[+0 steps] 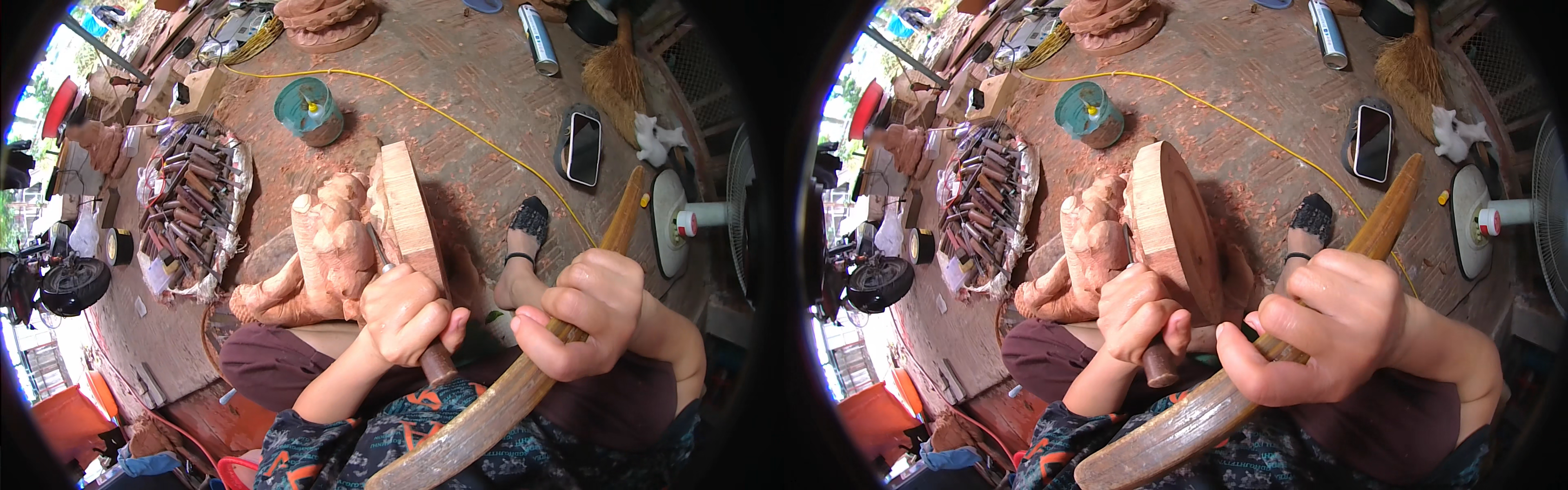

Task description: The person carves a wooden sculpture of a reclining figure using a chisel and mallet. They refine the details of the figure's body and base, occasionally pausing to inspect the work and wipe away wood shavings.

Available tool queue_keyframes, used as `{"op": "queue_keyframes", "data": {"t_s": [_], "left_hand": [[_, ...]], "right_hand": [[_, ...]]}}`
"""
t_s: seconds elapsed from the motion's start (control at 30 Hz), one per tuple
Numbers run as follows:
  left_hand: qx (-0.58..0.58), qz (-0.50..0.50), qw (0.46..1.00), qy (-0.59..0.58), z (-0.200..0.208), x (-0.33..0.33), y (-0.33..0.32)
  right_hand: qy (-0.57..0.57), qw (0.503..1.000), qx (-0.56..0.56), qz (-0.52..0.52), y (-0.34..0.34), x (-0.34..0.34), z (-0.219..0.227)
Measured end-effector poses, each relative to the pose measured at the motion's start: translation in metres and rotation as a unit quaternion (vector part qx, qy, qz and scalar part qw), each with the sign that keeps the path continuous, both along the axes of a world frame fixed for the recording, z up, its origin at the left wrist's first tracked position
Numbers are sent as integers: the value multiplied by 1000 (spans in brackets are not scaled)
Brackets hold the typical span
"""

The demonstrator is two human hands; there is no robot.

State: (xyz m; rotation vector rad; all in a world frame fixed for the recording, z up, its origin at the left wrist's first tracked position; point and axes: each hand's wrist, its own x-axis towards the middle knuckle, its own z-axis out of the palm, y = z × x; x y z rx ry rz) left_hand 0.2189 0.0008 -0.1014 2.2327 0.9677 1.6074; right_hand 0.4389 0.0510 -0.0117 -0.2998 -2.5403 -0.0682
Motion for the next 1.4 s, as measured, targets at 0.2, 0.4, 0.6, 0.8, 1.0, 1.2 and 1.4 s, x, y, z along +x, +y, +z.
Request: {"op": "queue_keyframes", "data": {"t_s": [0.2, 0.4, 0.6, 0.8, 1.0, 1.2, 1.4], "left_hand": [[-19, 0, 999, -35, 8, 1, -1], [-24, 9, 998, -65, 4, -4, 4], [22, -24, 999, -30, 13, -8, 3], [19, -82, 994, -70, 12, -8, -4], [1, -56, 996, -69, 9, -12, -4], [-4, -32, 997, -70, 9, -8, 1], [-25, -16, 997, -77, 4, -12, 5]], "right_hand": [[-9, 1000, -12, -9, 0, 6, -4], [-41, 998, -12, -40, 1, 6, -3], [-78, 994, 1, -83, 4, 10, -3], [-50, 998, -31, -28, 2, 8, -2], [-35, 999, -14, -14, 2, -1, 1], [-33, 999, -11, -11, 2, -4, 5], [-83, 995, 38, -42, 5, -7, 9]]}}
